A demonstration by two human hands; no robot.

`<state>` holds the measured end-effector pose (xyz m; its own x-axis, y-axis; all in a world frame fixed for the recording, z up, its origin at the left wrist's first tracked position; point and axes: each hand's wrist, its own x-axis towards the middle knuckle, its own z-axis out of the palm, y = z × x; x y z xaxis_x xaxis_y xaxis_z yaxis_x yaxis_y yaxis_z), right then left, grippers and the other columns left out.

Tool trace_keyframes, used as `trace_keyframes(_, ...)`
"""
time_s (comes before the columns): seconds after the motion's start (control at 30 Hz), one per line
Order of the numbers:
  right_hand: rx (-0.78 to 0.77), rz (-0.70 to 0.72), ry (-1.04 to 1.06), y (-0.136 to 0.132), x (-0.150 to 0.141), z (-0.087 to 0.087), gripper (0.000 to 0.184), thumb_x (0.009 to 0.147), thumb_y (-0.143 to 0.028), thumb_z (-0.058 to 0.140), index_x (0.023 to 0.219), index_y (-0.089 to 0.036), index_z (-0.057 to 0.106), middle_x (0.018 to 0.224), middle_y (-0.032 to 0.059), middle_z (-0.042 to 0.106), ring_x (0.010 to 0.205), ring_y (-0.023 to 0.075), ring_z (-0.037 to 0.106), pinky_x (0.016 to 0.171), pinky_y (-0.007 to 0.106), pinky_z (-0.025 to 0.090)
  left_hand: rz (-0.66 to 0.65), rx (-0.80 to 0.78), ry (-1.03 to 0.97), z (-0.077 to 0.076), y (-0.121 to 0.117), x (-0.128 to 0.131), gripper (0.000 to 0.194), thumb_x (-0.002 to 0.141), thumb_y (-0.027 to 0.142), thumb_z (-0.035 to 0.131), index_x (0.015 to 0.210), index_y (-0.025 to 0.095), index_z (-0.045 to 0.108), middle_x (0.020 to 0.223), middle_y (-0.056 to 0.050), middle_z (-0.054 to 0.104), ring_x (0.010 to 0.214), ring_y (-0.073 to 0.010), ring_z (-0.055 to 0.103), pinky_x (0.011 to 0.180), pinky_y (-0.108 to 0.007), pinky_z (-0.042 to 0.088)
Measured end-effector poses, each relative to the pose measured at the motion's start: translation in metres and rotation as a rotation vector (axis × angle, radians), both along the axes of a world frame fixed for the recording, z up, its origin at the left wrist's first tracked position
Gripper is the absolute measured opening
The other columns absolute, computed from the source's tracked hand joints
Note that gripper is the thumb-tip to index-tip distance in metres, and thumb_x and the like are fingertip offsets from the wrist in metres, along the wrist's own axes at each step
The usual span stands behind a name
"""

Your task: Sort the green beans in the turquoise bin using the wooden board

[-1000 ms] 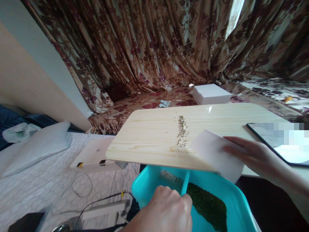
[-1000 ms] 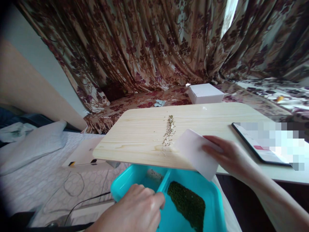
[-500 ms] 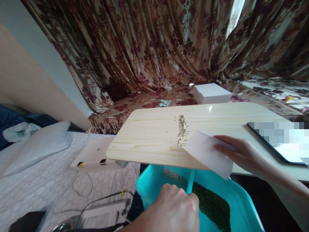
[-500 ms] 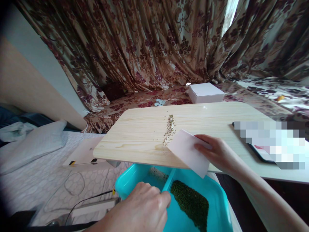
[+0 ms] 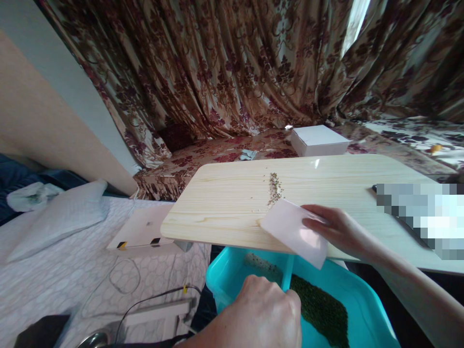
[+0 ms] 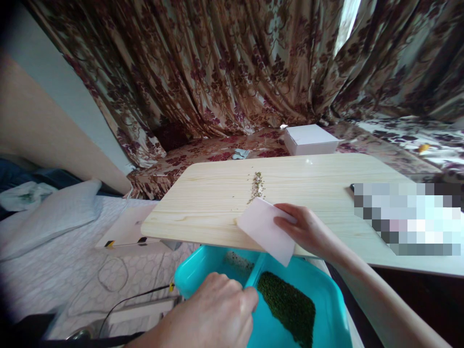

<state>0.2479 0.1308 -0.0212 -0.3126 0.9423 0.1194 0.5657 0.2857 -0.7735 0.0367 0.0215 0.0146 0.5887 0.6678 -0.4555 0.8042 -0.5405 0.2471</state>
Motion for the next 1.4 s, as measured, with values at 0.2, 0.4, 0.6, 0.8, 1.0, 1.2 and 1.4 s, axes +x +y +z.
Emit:
trace_keyframes(0.2,-0.071,0.110,-0.030,-0.014,-0.027,0.007,0.042,0.083,-0.039,0.057,0.112,-0.018,0.080,0.095,0.0055,0.083,0.080,0.0260,0.075,0.064,0.032,0.058,0.008,-0.009,0.016,0.004,0.000,0.003,0.028,0.087,0.012,0.047,0.098,0.011,0.074,0.083,-0.016,0.076,0.074,-0.0336,0.073,0.065,-0.040,0.052)
trace_keyframes(0.4,0.007,0.039,0.008,-0.020,-0.011,0.020,0.036,0.081,-0.045,0.061,0.098,-0.021,0.081,0.087,0.0044,0.082,0.073,0.0227,0.073,0.061,0.030,0.057,0.022,0.021,0.007,-0.001,-0.002,-0.005,0.027,0.090,0.013,0.047,0.097,0.011,0.073,0.083,-0.015,0.075,0.075,-0.0335,0.072,0.068,-0.040,0.052)
trace_keyframes(0.6,0.168,-0.429,0.046,-0.016,0.035,0.026,0.048,0.065,-0.067,0.068,0.077,-0.021,0.074,0.064,0.0049,0.071,0.053,0.0182,0.059,0.048,0.030,0.048,0.116,-0.014,0.003,-0.001,-0.009,-0.031,0.030,0.096,0.012,0.042,0.103,0.013,0.071,0.098,-0.014,0.074,0.094,-0.0345,0.070,0.084,-0.045,0.052)
trace_keyframes(0.8,0.238,-0.397,0.011,-0.013,0.028,0.013,0.041,0.073,-0.052,0.061,0.088,-0.018,0.079,0.064,0.0054,0.073,0.049,0.0183,0.058,0.048,0.032,0.048,0.329,-0.062,-0.021,0.004,-0.014,-0.048,0.038,0.100,0.012,0.037,0.115,0.016,0.071,0.111,-0.013,0.074,0.110,-0.0330,0.066,0.098,-0.045,0.047)
trace_keyframes(1.0,0.360,-0.311,-0.034,-0.006,0.014,0.005,0.037,0.081,-0.049,0.057,0.088,-0.020,0.079,0.065,0.0043,0.075,0.049,0.0182,0.059,0.051,0.032,0.050,0.382,-0.065,-0.014,0.002,-0.014,-0.052,0.037,0.100,0.013,0.037,0.113,0.019,0.071,0.110,-0.010,0.074,0.111,-0.0319,0.065,0.098,-0.043,0.047)
trace_keyframes(1.2,0.356,-0.262,-0.066,-0.007,0.014,0.004,0.036,0.083,-0.050,0.057,0.090,-0.023,0.079,0.074,0.0043,0.079,0.050,0.0181,0.061,0.051,0.031,0.051,0.381,-0.061,-0.040,-0.003,-0.014,-0.055,0.036,0.102,0.015,0.037,0.111,0.020,0.072,0.107,-0.009,0.074,0.108,-0.0318,0.066,0.096,-0.044,0.047)
trace_keyframes(1.4,0.365,-0.274,-0.051,-0.007,0.014,0.003,0.035,0.083,-0.049,0.057,0.090,-0.023,0.080,0.073,0.0025,0.080,0.048,0.0167,0.059,0.052,0.031,0.051,0.389,-0.039,-0.036,-0.002,-0.013,-0.056,0.036,0.100,0.013,0.037,0.108,0.020,0.072,0.104,-0.009,0.074,0.106,-0.0319,0.066,0.095,-0.043,0.047)
